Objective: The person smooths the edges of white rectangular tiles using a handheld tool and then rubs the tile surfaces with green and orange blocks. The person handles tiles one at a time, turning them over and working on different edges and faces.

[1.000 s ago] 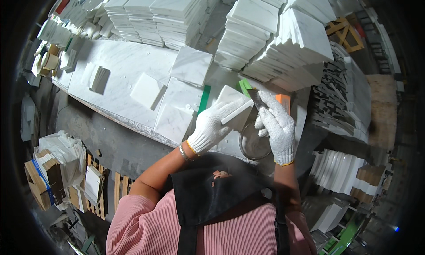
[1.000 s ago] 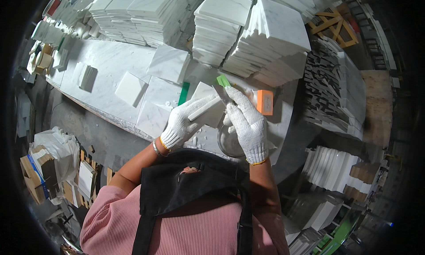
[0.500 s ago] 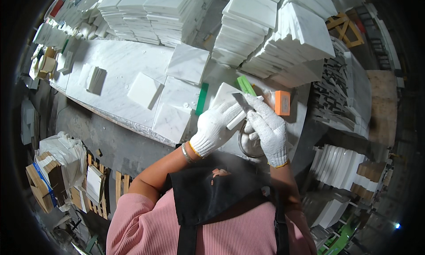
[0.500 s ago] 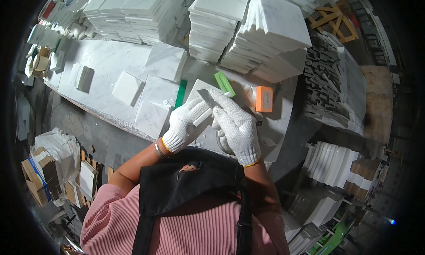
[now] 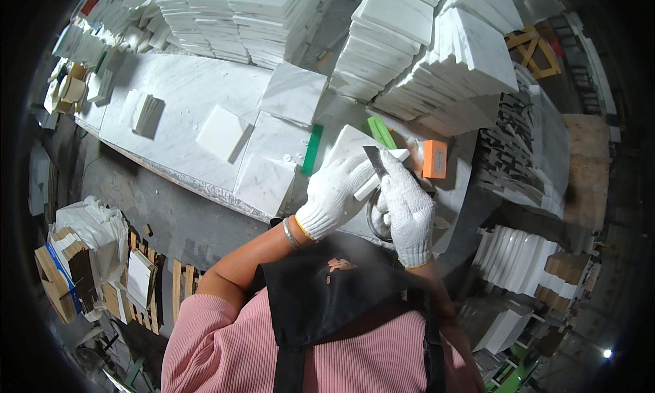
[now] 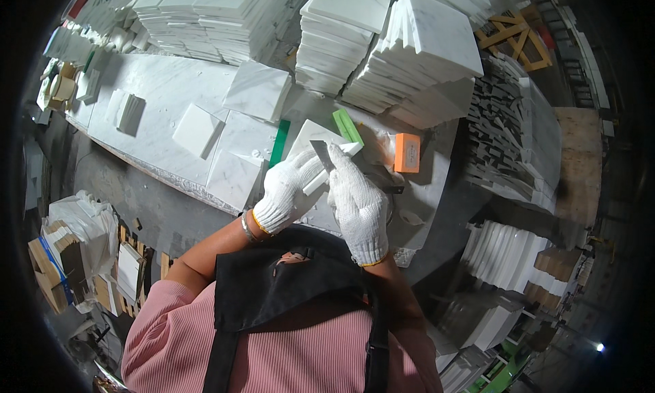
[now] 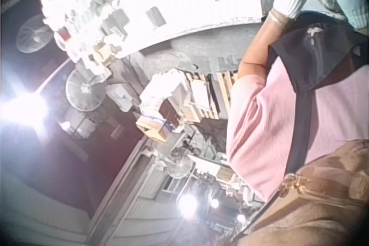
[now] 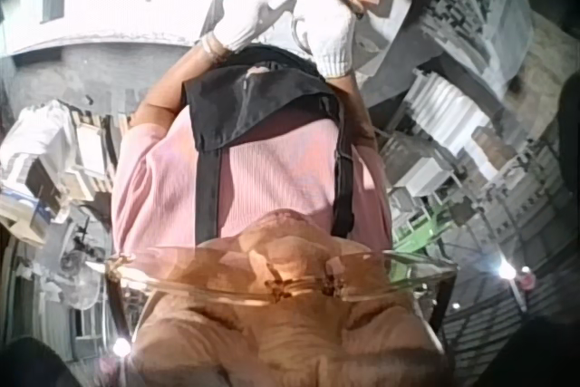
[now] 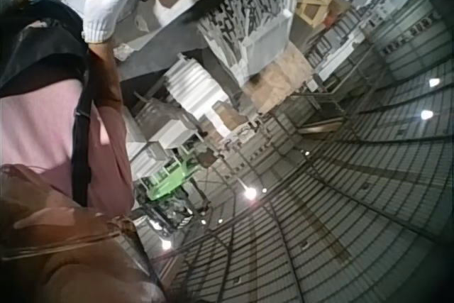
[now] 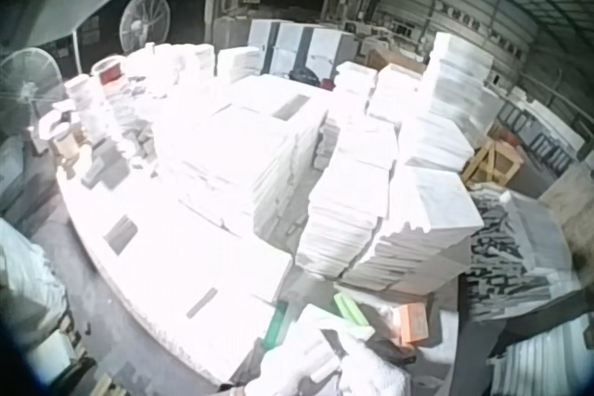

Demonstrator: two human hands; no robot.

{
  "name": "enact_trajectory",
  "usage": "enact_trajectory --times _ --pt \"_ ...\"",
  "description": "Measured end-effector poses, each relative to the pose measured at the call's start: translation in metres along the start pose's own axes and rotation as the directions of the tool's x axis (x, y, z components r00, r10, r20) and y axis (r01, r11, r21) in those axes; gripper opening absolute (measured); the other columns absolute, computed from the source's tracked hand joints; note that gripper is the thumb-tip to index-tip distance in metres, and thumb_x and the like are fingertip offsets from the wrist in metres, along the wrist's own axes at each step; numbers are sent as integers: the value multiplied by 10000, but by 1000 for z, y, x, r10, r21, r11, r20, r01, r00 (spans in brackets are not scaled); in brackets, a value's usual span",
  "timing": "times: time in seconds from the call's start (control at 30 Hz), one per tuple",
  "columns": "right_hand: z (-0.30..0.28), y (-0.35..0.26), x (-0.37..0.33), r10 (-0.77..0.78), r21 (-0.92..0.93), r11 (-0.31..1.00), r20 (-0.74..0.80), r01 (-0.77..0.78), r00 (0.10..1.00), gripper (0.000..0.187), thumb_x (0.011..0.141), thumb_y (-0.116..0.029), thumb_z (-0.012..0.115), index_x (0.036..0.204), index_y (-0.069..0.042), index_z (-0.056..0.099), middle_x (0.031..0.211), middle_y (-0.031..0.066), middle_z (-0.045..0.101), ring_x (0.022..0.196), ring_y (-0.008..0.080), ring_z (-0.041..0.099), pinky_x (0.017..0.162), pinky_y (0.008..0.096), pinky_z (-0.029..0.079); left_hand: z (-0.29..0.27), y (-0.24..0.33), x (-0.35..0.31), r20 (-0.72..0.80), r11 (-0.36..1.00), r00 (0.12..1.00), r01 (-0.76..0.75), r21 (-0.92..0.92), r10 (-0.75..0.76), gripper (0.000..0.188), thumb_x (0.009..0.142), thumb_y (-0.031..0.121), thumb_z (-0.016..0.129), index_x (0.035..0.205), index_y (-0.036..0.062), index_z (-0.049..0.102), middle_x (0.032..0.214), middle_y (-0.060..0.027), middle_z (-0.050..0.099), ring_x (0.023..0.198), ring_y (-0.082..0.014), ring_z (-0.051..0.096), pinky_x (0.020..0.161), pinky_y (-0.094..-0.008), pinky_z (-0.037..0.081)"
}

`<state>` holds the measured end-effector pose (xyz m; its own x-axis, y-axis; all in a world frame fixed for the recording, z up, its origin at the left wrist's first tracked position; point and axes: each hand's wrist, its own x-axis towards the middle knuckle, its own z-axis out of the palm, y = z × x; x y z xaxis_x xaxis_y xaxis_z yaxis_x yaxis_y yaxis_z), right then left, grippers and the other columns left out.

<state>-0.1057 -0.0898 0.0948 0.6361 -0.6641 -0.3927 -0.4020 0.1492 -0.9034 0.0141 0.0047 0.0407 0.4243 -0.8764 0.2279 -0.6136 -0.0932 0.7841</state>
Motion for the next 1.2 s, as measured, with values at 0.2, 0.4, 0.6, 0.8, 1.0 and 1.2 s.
enact_trajectory --times 0.2,0.4,0.6,0.8,1.0,1.2 --pt "25 -22 -46 -213 39 977 158 210 964 314 959 -57 564 1261 -59 651 802 -7 606 689 37 518 600 196 443 29 -31 -2 15 767 970 201 -610 -243 492 862 180 636 1339 83 566 1265 -142 610 1118 -298 616 910 -367 517" --pt "-11 -41 -16 -227 -5 974 -75 227 971 391 975 -42 529 1365 -42 565 917 39 671 682 39 560 584 183 469 -5 3 11 -175 990 975 -131 45 137 456 777 138 710 1230 123 660 1172 -125 674 1041 -306 662 835 -372 547" --pt "-17 -31 1 -308 -114 947 -46 301 950 381 969 -75 552 1347 -40 588 883 22 667 680 35 569 541 166 454 -2 1 9 -162 991 978 -129 37 134 448 760 135 709 1205 110 669 1158 -119 678 1049 -314 657 833 -375 546" --pt "-7 -37 0 -266 -104 959 -7 264 964 366 958 -78 566 1319 -53 617 827 -5 643 655 21 550 532 157 437 7 -7 6 -151 991 980 -117 72 127 402 814 155 648 1215 183 649 1143 -58 656 965 -280 645 771 -373 540" --pt "-2 -40 -2 -344 -181 922 21 342 939 346 958 -21 560 1299 7 610 924 48 691 672 56 538 623 221 478 -7 6 9 -65 991 993 -94 96 100 417 773 156 717 1181 108 648 1143 -111 653 1026 -316 646 817 -383 537" --pt "1 -31 -5 -298 -28 954 -21 297 954 337 956 -35 553 1281 -29 643 787 -28 587 665 20 523 566 168 415 3 0 8 -107 991 988 -104 81 113 420 770 151 719 1183 120 646 1151 -110 653 1018 -310 646 797 -377 539"
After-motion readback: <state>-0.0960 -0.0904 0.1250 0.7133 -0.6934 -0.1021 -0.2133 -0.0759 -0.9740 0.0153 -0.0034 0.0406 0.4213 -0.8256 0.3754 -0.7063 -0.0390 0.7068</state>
